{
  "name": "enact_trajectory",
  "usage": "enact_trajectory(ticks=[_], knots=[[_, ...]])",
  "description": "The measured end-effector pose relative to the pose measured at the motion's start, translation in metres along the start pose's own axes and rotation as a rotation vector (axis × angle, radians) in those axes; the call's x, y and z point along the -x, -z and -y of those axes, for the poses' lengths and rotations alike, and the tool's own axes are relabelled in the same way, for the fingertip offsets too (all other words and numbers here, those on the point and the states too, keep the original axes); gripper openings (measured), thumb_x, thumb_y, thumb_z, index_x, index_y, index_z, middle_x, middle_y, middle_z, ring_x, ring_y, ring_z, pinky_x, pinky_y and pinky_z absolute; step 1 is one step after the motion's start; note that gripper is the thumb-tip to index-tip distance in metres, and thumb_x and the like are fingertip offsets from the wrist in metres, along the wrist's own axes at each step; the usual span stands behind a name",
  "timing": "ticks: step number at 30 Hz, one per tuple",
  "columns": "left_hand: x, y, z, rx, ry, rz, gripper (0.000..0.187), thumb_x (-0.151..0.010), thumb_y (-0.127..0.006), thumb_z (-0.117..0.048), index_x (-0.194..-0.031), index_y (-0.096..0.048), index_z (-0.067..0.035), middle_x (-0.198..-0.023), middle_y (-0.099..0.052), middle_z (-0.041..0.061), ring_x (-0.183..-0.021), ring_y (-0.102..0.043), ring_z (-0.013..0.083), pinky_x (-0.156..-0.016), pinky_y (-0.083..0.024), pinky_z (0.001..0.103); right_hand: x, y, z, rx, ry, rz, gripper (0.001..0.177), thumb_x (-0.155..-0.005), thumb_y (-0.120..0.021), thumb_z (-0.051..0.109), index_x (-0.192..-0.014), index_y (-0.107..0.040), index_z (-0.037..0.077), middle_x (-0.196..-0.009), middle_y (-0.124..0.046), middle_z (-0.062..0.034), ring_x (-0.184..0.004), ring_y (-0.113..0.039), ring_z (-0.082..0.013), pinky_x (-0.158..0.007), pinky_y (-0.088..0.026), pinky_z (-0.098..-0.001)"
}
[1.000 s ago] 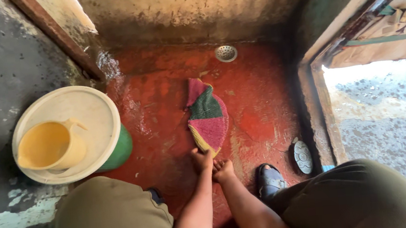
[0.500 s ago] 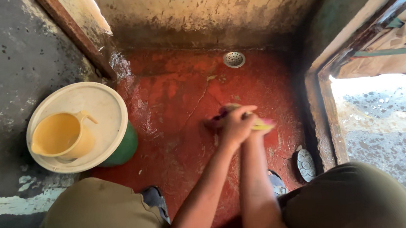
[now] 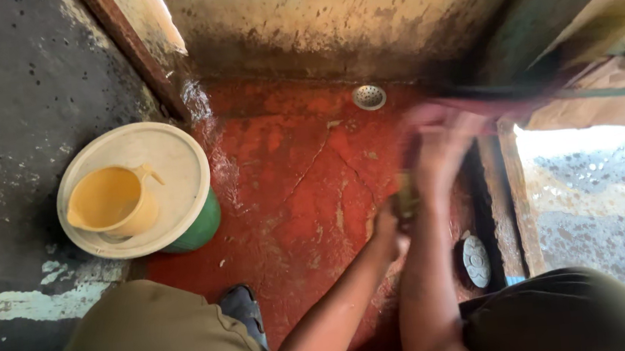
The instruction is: The person rinses a colorful knitted mat by hand using water from a tap and a bucket, wringing it out repeatedly and using a mug to pour water over it.
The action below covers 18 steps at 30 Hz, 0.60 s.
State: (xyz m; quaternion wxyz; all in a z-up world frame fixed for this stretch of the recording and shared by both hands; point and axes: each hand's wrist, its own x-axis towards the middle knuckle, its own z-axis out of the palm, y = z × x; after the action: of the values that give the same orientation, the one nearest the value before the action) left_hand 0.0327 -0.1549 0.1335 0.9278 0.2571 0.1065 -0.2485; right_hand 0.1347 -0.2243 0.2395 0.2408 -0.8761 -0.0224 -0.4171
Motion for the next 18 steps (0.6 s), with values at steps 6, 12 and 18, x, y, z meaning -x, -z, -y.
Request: enact_trajectory(ticks=[6, 12, 18], knots=[[0.025, 0.212, 0.038, 0.063, 0.041, -0.404, 0.03, -0.099, -0.051, -0.038, -0.082, -0.062, -0.015, -0.061, -0.056, 0.0, -0.044, -0.044, 0.0115, -0.036, -0.031, 0.027, 0.227, -0.109, -0.007, -0.054, -0.267, 1.362, 0.073, -0.086, -0.058, 0.022, -0.153, -0.03, 0.017, -0.155, -0.025, -0.0187, -0.141, -0.025, -0.0404, -0.113, -0.024, -0.0557], [0.038, 0.243, 0.022, -0.063, 0.0, -0.781, 0.06, -0.094, -0.046, -0.071, -0.067, -0.049, -0.017, -0.048, -0.042, -0.001, -0.032, -0.037, 0.0131, -0.032, -0.024, 0.029, 0.304, -0.135, 0.019, -0.375, -0.242, 1.418, 0.05, -0.081, -0.067, 0.021, -0.129, -0.056, 0.01, -0.121, -0.056, -0.0177, -0.111, -0.054, -0.0336, -0.093, -0.044, -0.0476], [0.017, 0.228, 0.005, -0.295, -0.038, -0.631, 0.065, -0.093, -0.05, -0.071, -0.07, -0.054, -0.01, -0.052, -0.051, 0.005, -0.036, -0.045, 0.0188, -0.035, -0.036, 0.033, 0.275, -0.148, -0.003, -0.422, -1.031, 0.443, 0.035, -0.082, -0.072, 0.023, -0.105, -0.077, -0.001, -0.096, -0.08, -0.0179, -0.087, -0.075, -0.0268, -0.081, -0.059, -0.0402]])
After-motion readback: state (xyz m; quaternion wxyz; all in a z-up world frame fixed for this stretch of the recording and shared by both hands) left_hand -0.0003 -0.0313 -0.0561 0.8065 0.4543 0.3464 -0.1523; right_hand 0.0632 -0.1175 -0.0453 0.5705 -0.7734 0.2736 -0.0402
